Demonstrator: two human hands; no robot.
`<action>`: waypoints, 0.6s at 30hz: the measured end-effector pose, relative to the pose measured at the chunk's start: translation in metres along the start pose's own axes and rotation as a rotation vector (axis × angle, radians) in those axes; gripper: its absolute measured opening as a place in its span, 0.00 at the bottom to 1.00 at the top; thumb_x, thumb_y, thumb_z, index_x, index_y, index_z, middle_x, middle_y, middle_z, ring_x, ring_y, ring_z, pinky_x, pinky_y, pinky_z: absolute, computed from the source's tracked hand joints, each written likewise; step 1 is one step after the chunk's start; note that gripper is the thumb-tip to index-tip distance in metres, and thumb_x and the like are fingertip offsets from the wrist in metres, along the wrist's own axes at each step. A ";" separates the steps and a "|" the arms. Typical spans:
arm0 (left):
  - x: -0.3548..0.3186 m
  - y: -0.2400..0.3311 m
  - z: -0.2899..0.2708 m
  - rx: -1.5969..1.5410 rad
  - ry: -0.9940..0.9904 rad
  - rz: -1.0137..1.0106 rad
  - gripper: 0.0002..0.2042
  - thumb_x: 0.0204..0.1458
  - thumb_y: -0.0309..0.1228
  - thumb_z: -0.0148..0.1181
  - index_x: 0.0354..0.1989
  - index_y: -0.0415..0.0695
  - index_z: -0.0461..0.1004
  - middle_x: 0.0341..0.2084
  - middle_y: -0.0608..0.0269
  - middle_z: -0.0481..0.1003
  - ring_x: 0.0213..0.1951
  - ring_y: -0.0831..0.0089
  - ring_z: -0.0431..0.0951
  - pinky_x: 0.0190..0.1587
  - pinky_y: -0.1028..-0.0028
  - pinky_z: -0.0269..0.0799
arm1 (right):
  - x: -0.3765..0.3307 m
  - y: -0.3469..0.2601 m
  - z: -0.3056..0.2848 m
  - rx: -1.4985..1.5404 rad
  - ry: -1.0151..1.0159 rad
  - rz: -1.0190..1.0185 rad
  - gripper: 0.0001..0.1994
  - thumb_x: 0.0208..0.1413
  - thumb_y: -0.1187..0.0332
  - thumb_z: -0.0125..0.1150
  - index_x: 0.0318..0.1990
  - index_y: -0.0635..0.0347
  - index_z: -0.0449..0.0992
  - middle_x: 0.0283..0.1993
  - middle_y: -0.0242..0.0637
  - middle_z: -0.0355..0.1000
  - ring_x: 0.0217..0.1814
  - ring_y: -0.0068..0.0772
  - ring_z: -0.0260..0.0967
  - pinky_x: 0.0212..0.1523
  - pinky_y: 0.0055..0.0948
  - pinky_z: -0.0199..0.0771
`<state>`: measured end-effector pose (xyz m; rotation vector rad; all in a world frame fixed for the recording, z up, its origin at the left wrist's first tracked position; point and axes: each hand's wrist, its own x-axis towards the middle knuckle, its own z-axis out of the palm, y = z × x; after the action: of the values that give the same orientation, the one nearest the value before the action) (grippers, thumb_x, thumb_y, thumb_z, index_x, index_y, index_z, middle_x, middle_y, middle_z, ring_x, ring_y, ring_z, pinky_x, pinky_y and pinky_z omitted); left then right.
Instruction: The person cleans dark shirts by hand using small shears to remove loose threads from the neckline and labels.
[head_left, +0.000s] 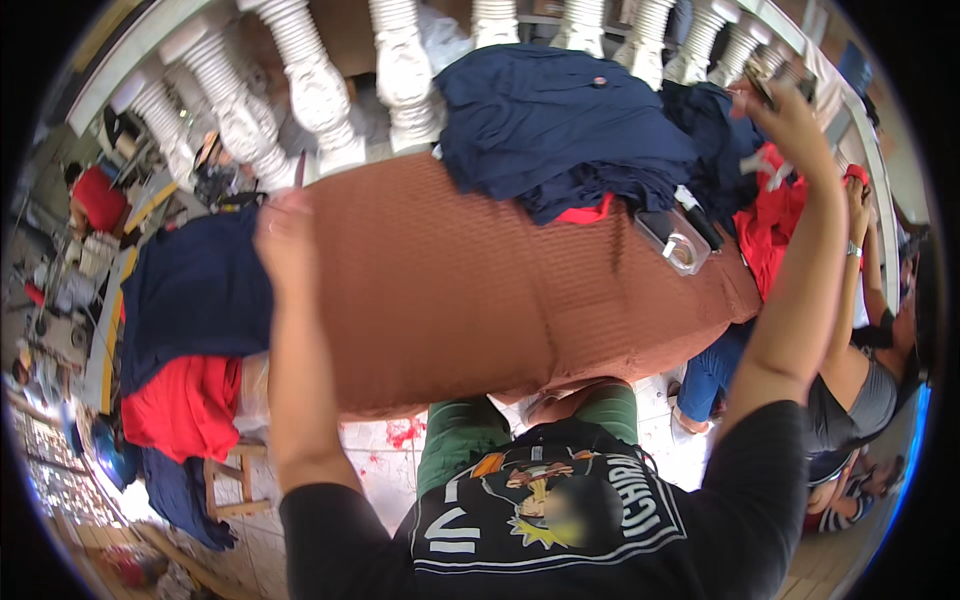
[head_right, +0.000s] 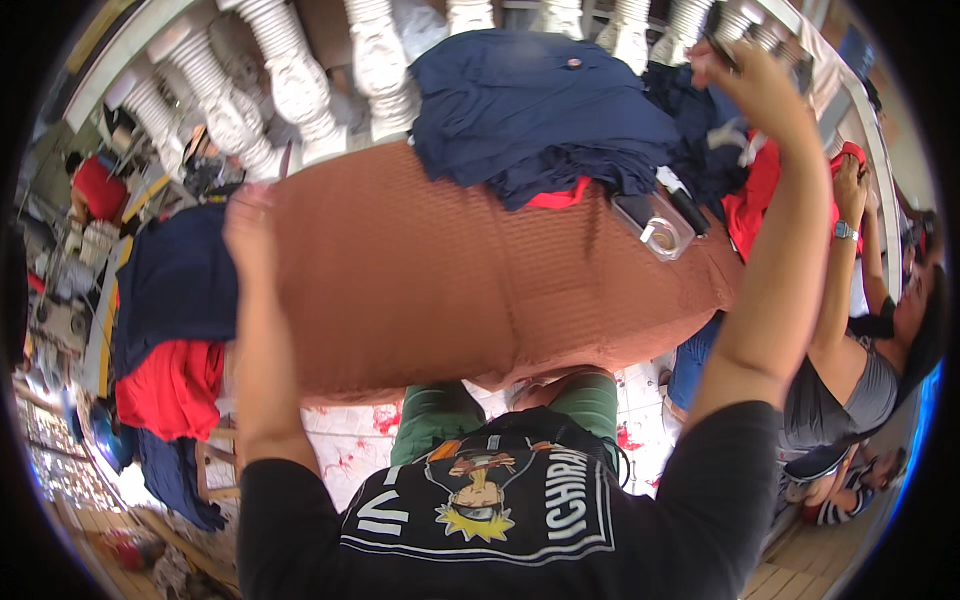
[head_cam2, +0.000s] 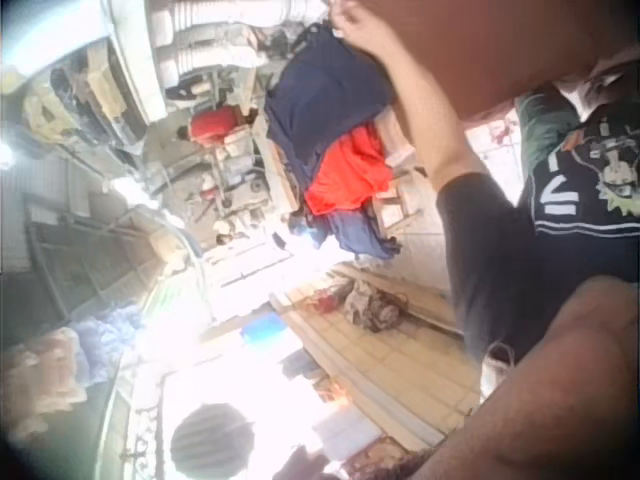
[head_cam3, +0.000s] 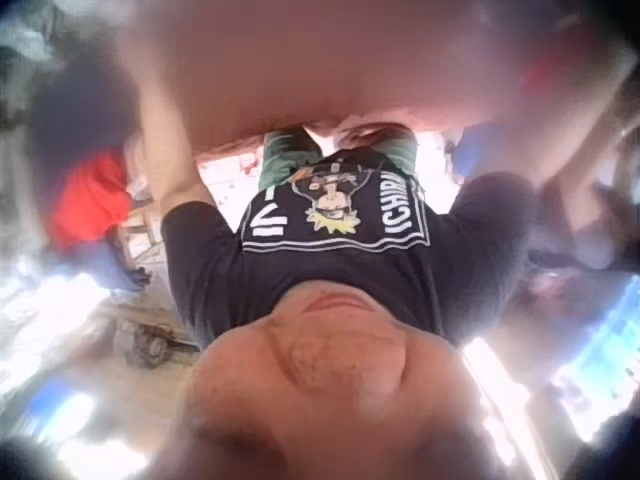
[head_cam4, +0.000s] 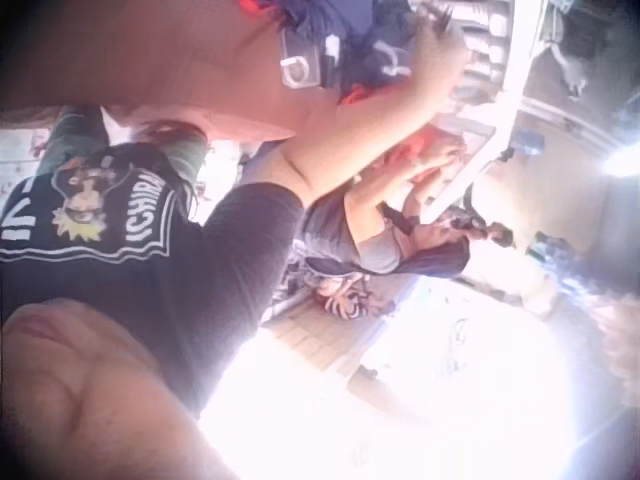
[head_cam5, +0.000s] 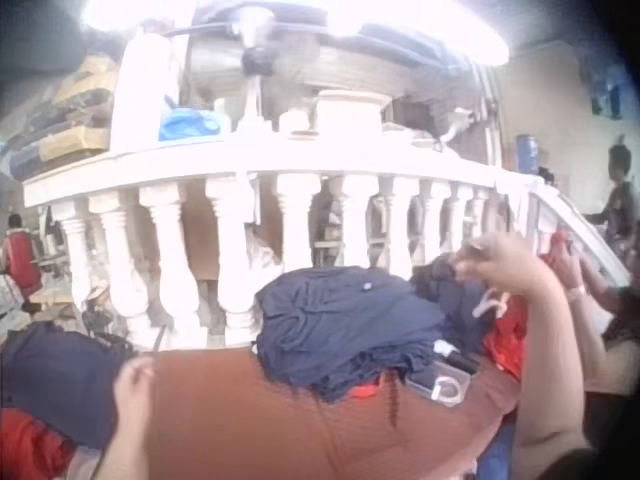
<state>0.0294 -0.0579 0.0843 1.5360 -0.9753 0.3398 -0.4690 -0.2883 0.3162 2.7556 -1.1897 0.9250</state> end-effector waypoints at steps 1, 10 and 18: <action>-0.048 0.029 0.044 -0.392 -0.109 -0.098 0.03 0.58 0.26 0.57 0.35 0.41 0.76 0.36 0.61 0.78 0.42 0.70 0.77 0.49 0.72 0.70 | -0.020 0.042 0.010 0.168 0.017 0.071 0.13 0.62 0.62 0.56 0.47 0.59 0.80 0.33 0.29 0.78 0.34 0.18 0.70 0.39 0.24 0.70; -0.146 0.081 0.142 -0.138 -0.547 0.128 0.07 0.53 0.26 0.60 0.39 0.43 0.79 0.45 0.54 0.78 0.51 0.56 0.76 0.55 0.62 0.71 | -0.027 0.042 0.200 0.394 -0.186 0.051 0.08 0.56 0.69 0.61 0.40 0.61 0.82 0.38 0.45 0.80 0.43 0.43 0.79 0.45 0.35 0.76; 0.015 0.033 0.260 0.426 -0.534 -0.001 0.25 0.51 0.39 0.65 0.55 0.39 0.73 0.52 0.47 0.75 0.56 0.52 0.74 0.59 0.60 0.67 | -0.060 -0.004 0.258 0.602 -0.289 -0.210 0.09 0.52 0.68 0.64 0.40 0.61 0.81 0.39 0.47 0.78 0.43 0.51 0.76 0.44 0.41 0.75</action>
<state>-0.0671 -0.3010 0.0567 2.0757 -1.3762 0.1382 -0.3653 -0.3034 0.0731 3.5014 -0.6915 1.0229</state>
